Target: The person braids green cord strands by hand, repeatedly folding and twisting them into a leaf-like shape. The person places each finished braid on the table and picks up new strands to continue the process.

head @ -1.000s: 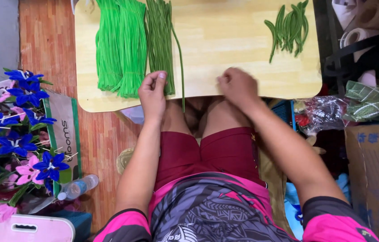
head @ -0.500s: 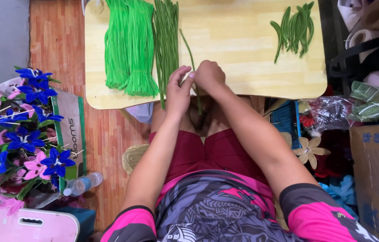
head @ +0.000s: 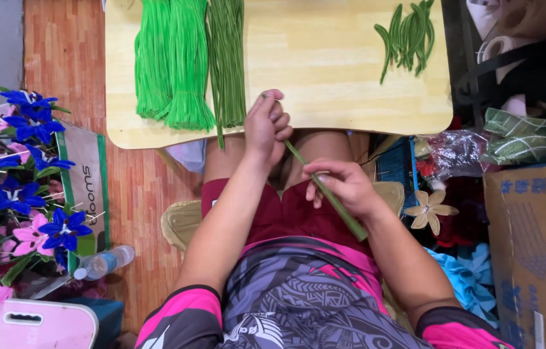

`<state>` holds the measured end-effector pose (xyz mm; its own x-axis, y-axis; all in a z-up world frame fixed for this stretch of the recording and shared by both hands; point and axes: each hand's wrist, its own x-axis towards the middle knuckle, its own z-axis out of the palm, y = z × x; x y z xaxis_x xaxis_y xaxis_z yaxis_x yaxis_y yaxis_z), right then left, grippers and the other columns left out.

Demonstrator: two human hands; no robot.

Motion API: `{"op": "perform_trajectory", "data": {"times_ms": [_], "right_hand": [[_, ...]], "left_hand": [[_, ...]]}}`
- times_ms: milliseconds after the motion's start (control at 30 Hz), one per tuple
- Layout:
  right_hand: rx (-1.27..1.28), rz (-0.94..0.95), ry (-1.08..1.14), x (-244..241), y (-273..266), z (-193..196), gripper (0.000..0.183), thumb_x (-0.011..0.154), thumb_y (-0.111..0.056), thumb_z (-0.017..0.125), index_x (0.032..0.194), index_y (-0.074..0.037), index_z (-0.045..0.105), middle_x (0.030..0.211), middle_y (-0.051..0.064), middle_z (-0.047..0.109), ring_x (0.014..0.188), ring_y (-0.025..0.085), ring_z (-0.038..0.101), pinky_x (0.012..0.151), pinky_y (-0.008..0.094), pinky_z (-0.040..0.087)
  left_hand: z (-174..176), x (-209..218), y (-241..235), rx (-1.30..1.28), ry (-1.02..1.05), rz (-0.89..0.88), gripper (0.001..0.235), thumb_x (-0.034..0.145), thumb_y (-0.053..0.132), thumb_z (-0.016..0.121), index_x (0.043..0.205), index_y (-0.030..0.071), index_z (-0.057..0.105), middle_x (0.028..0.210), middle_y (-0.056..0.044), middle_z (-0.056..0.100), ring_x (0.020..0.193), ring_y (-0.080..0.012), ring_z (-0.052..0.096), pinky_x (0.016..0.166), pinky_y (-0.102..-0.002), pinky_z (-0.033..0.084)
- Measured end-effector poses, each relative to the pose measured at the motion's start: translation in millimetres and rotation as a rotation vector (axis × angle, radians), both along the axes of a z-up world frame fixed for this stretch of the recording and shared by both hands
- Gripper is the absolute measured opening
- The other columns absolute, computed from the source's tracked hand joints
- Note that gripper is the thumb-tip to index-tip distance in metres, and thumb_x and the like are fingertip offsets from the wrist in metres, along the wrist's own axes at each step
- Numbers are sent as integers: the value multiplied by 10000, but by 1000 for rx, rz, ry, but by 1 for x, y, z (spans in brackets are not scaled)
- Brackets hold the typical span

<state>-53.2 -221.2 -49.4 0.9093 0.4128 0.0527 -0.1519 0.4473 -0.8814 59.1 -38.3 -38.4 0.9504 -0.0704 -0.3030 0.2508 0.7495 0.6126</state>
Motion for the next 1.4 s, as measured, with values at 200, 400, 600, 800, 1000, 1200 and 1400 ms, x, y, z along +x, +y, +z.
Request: {"op": "perform_trajectory", "data": {"times_ms": [200, 400, 600, 800, 1000, 1200, 1400], "right_hand": [[-501, -463, -529, -5, 5, 51, 274, 1002, -83, 669, 738, -28, 719, 587, 40, 561, 502, 168, 510, 502, 292, 457], [-698, -387, -470, -9, 7, 31, 243, 965, -123, 715, 723, -104, 738, 578, 58, 561, 526, 212, 572, 524, 316, 466], [-733, -404, -382, -12, 17, 35, 247, 946, -100, 706, 701, -75, 725, 579, 149, 593, 559, 209, 603, 574, 367, 499], [-772, -390, -364, -9, 15, 29, 225, 937, -114, 712, 716, -78, 724, 583, 150, 595, 560, 202, 596, 565, 368, 489], [-654, -313, -305, -5, 10, 11, 245, 997, -207, 726, 787, -82, 745, 726, 103, 621, 678, 150, 585, 609, 315, 489], [-324, -342, 22, -11, 13, -12, 364, 1085, -281, 595, 923, 13, 737, 1126, 99, 652, 854, 119, 638, 639, 242, 571], [40, -285, 432, 3, 27, 4, 126, 990, -110, 699, 980, 7, 655, 873, 174, 764, 790, 235, 795, 665, 346, 680]], "left_hand": [[10, -30, -27, -41, -208, -121, 301, 1127, 318, 385, 1065, 83, 563, 707, 72, 244, 524, -48, 298, 421, -182, 300], [16, -41, -31, -117, -288, -199, 372, 1119, 365, 433, 1163, 43, 613, 964, -164, 714, 862, -284, 762, 815, -428, 635], [31, -47, -28, -139, -249, -300, 549, 1092, 546, 347, 1015, 59, 588, 691, 30, 318, 536, -98, 394, 586, -347, 544], [38, -49, -23, -173, -243, -303, 574, 1084, 560, 313, 825, 95, 529, 656, 59, 228, 514, -83, 290, 526, -282, 416], [37, -40, -14, -212, -174, -252, 452, 1056, 419, 391, 664, 203, 324, 589, 100, 176, 459, -52, 198, 429, -231, 299], [34, -26, 4, -244, -38, -72, 427, 1028, 361, 409, 640, 241, 278, 547, 121, 126, 423, -40, 116, 380, -201, 198], [42, -27, 7, -203, -56, 17, 431, 1016, 383, 430, 637, 256, 266, 545, 117, 115, 423, -40, 98, 368, -196, 168]]}}
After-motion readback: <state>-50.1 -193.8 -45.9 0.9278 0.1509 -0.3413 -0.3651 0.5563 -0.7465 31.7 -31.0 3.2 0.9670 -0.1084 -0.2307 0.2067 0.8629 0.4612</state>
